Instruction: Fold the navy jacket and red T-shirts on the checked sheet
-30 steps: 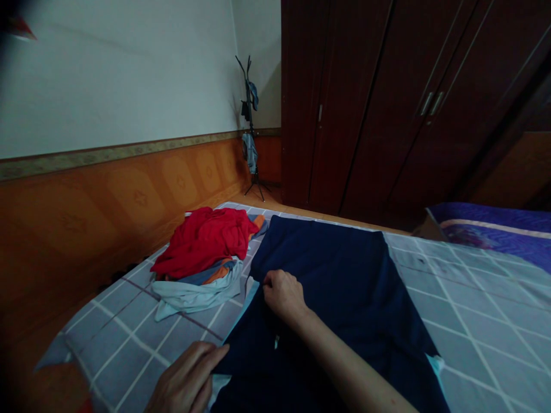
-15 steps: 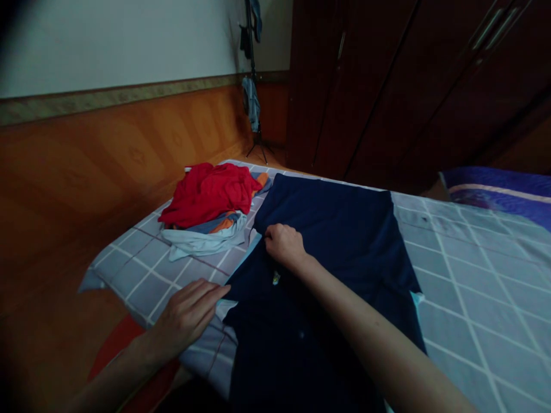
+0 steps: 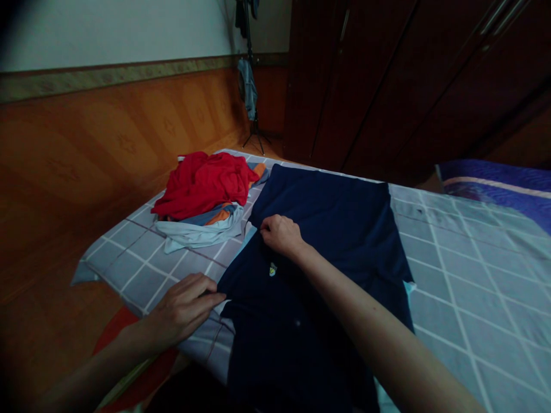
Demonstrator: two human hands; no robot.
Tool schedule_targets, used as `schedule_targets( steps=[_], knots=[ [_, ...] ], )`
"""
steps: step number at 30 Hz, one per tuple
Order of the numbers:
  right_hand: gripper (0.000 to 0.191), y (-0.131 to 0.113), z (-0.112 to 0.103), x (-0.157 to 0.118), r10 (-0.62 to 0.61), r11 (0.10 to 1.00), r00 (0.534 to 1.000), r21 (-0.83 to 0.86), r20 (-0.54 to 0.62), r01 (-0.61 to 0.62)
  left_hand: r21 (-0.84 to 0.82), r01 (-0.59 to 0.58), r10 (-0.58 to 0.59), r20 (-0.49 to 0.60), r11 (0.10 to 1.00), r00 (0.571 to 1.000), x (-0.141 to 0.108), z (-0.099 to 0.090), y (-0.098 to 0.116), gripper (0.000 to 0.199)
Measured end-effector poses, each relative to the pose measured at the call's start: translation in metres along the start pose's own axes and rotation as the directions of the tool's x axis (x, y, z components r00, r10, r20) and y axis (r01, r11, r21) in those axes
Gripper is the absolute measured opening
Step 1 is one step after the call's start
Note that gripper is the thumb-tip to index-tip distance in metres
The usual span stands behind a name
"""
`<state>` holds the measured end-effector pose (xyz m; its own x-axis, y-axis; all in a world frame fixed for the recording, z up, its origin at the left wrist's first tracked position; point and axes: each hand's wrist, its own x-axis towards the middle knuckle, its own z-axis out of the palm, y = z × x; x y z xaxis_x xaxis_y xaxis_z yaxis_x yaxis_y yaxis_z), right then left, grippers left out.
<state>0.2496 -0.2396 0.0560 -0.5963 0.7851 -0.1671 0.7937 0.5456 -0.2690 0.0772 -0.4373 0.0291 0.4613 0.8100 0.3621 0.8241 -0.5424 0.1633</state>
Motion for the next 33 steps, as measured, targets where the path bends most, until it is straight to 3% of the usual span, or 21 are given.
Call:
schedule_targets(
  steps=[4,6,9,11,14,17,19,21,24,27,29,33],
  knots=[
    [0.028,-0.008,-0.005,-0.011,-0.027,0.998,0.999,-0.058,-0.041,0.025,-0.022,0.054,-0.047,0.251,0.998,0.967,0.01,-0.021,0.0,0.02],
    [0.026,-0.014,-0.008,-0.022,-0.094,0.989,0.99,-0.126,-0.108,0.08,-0.046,0.059,-0.041,0.323,0.997,0.946,0.017,-0.028,0.0,0.017],
    [0.023,-0.021,-0.008,-0.044,-0.289,0.94,0.939,-0.239,-0.186,0.242,-0.052,0.046,-0.032,0.249,0.998,0.968,0.029,-0.028,-0.002,0.018],
    [0.021,-0.024,-0.001,-0.058,-0.387,0.906,0.911,-0.243,-0.143,0.346,-0.023,0.014,-0.008,0.215,1.0,0.977,0.035,-0.023,-0.005,0.02],
    [0.026,-0.022,0.01,-0.076,-0.462,0.877,0.885,-0.176,-0.055,0.447,0.038,-0.013,0.001,0.307,0.999,0.952,0.046,-0.018,-0.008,0.017],
    [0.041,-0.012,0.01,-0.091,-0.486,0.873,0.87,-0.098,-0.084,0.479,0.075,-0.022,-0.003,0.314,0.997,0.949,0.06,-0.015,-0.012,0.016],
    [0.046,0.0,0.002,-0.1,-0.454,0.891,0.881,-0.068,-0.132,0.448,0.104,-0.066,0.041,0.231,0.992,0.972,0.069,-0.009,-0.014,0.019],
    [0.049,0.019,-0.006,-0.107,-0.384,0.923,0.906,-0.067,-0.179,0.378,0.146,-0.102,0.077,0.172,0.984,0.982,0.076,0.003,-0.018,0.043],
    [0.055,0.057,-0.009,-0.119,-0.251,0.967,0.937,-0.093,-0.244,0.236,0.143,-0.11,0.075,0.229,0.984,0.97,0.079,0.017,-0.026,0.07],
    [0.06,0.1,0.004,-0.131,-0.082,0.991,0.952,-0.126,-0.296,0.047,0.055,-0.097,0.074,0.327,0.994,0.942,0.089,0.014,-0.037,0.063],
    [0.059,0.122,0.018,-0.138,0.006,0.99,0.945,-0.133,-0.326,-0.052,0.004,-0.047,0.043,0.345,0.999,0.938,0.108,0.007,-0.048,0.052],
    [0.057,0.142,0.044,-0.141,0.023,0.983,0.913,-0.158,-0.408,-0.096,0.003,0.187,-0.18,0.29,0.982,0.94,0.186,0.012,-0.087,0.042]
  ],
)
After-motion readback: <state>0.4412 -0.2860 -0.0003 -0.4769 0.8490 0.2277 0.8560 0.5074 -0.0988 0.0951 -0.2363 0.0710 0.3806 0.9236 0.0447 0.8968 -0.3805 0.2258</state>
